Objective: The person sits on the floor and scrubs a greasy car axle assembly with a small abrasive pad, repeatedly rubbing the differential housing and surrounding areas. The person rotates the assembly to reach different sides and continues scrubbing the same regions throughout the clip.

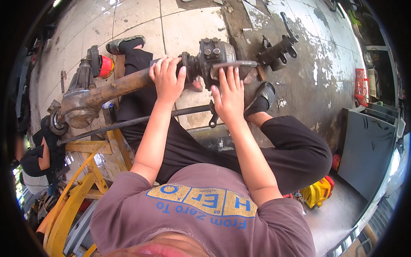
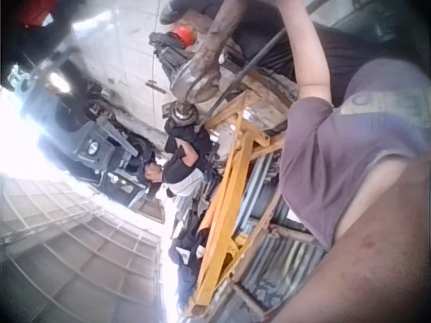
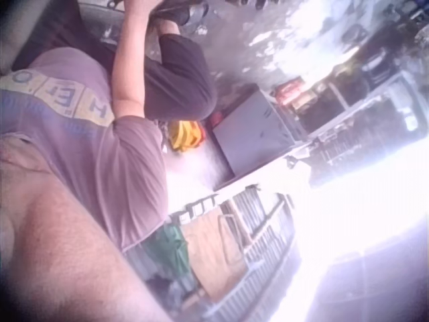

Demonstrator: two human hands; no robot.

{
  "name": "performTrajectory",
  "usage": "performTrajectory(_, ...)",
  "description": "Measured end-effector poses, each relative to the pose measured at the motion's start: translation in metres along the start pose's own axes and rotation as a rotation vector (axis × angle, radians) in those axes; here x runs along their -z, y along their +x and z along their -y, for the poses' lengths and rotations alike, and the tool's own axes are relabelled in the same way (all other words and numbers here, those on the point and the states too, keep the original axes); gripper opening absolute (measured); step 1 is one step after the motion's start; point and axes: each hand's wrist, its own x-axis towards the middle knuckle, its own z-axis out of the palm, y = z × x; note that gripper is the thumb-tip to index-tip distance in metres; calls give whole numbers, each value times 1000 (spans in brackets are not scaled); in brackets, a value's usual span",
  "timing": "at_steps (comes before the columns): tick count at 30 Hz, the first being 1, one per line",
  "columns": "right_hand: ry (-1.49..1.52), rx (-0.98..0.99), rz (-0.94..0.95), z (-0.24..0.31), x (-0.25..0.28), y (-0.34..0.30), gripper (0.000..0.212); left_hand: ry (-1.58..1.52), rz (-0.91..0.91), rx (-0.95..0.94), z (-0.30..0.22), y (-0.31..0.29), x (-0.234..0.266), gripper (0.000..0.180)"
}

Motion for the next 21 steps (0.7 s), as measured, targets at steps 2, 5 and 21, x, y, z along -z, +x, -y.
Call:
performTrajectory(2, 1, 16, -3, -1, 0, -1, 64, -22, 21, 9, 0, -2, 2, 36)
performTrajectory(5, 3, -14, 70, 6, 21, 31, 67, -14, 26, 19, 0, -2, 3, 36)
performTrajectory(21, -116, -4, 13, 5, -4, 0, 68, -23, 19, 17, -1, -2, 4, 37)
